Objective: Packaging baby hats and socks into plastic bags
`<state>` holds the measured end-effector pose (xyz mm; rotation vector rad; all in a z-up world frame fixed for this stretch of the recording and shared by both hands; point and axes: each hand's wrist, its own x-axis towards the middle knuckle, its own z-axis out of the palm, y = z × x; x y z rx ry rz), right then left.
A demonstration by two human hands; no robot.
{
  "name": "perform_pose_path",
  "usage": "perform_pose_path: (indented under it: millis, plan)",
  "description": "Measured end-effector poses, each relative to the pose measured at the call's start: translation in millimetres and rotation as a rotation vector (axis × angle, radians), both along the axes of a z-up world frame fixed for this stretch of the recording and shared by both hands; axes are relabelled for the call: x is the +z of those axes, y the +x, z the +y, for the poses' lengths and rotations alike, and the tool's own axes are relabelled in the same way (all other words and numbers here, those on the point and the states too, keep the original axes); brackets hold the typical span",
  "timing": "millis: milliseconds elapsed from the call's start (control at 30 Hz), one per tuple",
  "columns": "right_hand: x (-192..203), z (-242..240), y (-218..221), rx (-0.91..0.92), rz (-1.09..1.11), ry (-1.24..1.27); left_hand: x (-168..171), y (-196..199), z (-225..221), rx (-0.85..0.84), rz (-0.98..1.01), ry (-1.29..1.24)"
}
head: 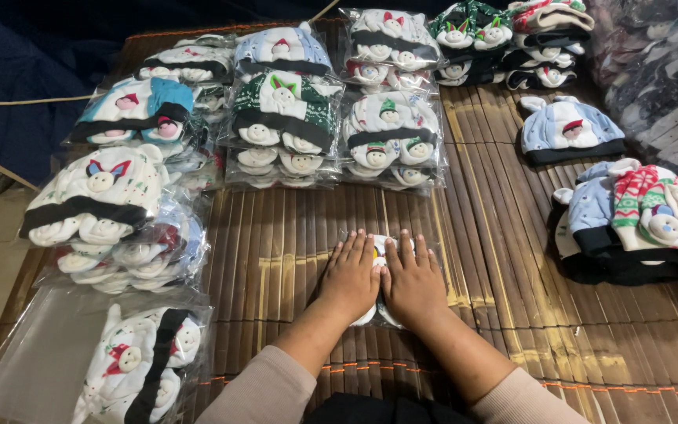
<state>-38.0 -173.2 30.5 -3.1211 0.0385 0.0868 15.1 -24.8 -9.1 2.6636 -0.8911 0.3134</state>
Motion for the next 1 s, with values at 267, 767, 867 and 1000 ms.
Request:
perform_pose_path:
  millis: [267,767,867,1000]
  plan:
    - [-8.4,-3.1,-0.6,0.019,-0.128,-0.002,-6.3,1.5,-1.6,0.014,-0.022,-0.025]
    - [13.4,-35.8,-6.6,0.064,-0.205,0.675,-2.2,-5.3,10.2,0.051,0.23,-0.26]
    - [16.9,-34.9,-13.2,0.043,-0.227,0.548,17.0,-13.6,12.3,0.046,0.091,-0.189]
    - [3.7,-25.6,-17.2,0.085,-0.24,0.229,17.6,-20.6,6.6,0.01,-0.024,-0.125]
